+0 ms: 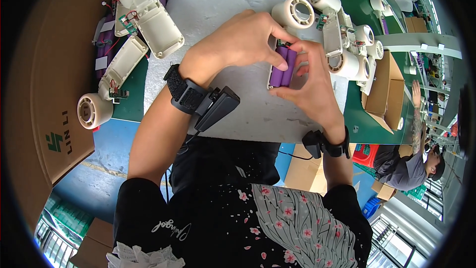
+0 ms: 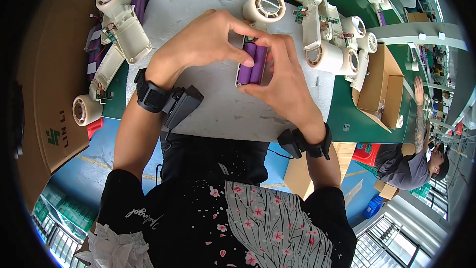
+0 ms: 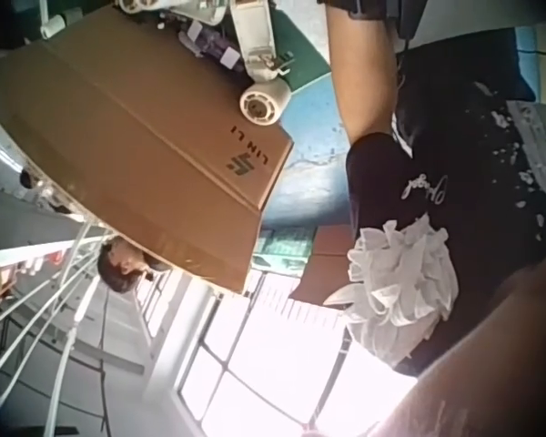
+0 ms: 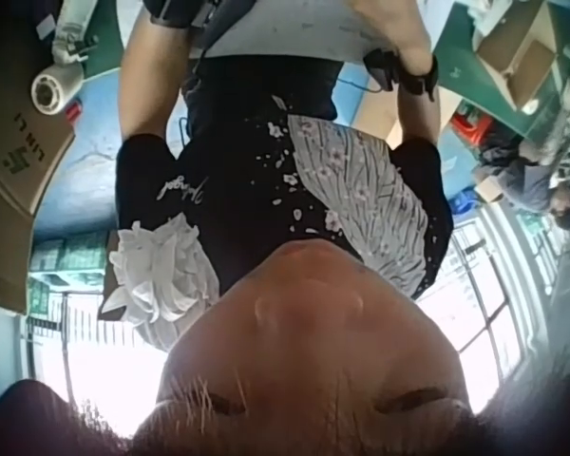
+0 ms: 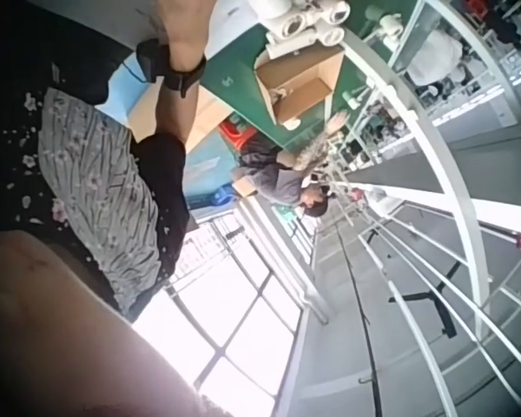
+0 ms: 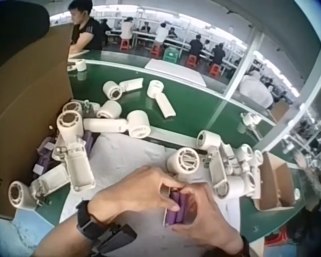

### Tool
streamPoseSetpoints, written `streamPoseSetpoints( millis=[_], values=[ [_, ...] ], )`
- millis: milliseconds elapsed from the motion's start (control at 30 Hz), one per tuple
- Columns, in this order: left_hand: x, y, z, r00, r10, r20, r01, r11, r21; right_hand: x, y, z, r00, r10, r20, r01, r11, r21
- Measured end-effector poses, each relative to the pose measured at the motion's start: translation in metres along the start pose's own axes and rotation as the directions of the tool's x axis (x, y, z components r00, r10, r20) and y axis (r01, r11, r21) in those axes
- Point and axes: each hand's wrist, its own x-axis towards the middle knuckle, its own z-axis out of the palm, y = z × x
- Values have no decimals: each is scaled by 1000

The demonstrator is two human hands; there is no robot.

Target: The person picks up a battery and a fan housing, connects the battery wires to a circuit board, and presses the battery into the housing. After setting the assembly aside, they repeat the process with another battery and fan housing.

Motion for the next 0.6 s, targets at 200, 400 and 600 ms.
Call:
streamPoseSetpoints(
  millis=[200,400,600],
  values=[
    [-1,0,1,1000,-12,-19,11,999,-44,-1,-1,0,1000,-21,-4,21,1000,-2],
    [-1,-2,2,1000,20,-15,-21,998,-55,-3,-1,-1,999,-47,4,48,998,-42],
    [0,-4,2,999,46,-25,-47,998,-33,-5,2,0,997,-80,-9,80,995,-63]
  ],
)
